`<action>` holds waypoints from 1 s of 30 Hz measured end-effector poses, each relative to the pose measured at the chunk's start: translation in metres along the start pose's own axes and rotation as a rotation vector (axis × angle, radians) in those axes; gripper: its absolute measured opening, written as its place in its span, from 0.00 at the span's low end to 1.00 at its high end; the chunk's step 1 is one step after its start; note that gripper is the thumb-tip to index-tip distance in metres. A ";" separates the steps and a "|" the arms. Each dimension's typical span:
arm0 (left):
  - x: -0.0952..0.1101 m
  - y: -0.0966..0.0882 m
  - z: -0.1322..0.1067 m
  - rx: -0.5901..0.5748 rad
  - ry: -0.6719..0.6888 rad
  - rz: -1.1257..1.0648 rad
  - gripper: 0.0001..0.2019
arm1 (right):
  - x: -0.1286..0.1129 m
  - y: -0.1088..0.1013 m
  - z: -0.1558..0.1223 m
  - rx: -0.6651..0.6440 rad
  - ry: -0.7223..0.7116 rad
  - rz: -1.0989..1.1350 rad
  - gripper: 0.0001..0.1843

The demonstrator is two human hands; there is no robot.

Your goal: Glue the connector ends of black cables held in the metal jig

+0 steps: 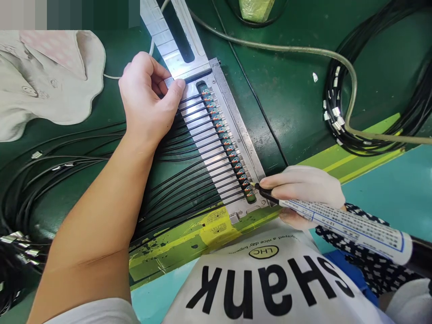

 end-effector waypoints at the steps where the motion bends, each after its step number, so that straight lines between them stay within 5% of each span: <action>1: 0.000 0.000 0.000 0.002 0.001 0.002 0.16 | 0.000 0.000 0.000 -0.005 -0.001 -0.008 0.11; 30: -0.003 0.002 0.000 -0.053 0.005 0.038 0.13 | -0.006 -0.003 -0.010 -0.034 -0.015 0.017 0.10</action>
Point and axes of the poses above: each hand's wrist, its own z-axis towards the middle knuckle, its own y-axis out of the palm, x = y × z, the point moved 3 cm from there along z, towards the middle knuckle, and after that the axes turned 13 degrees about x, right-handed, at the moved point
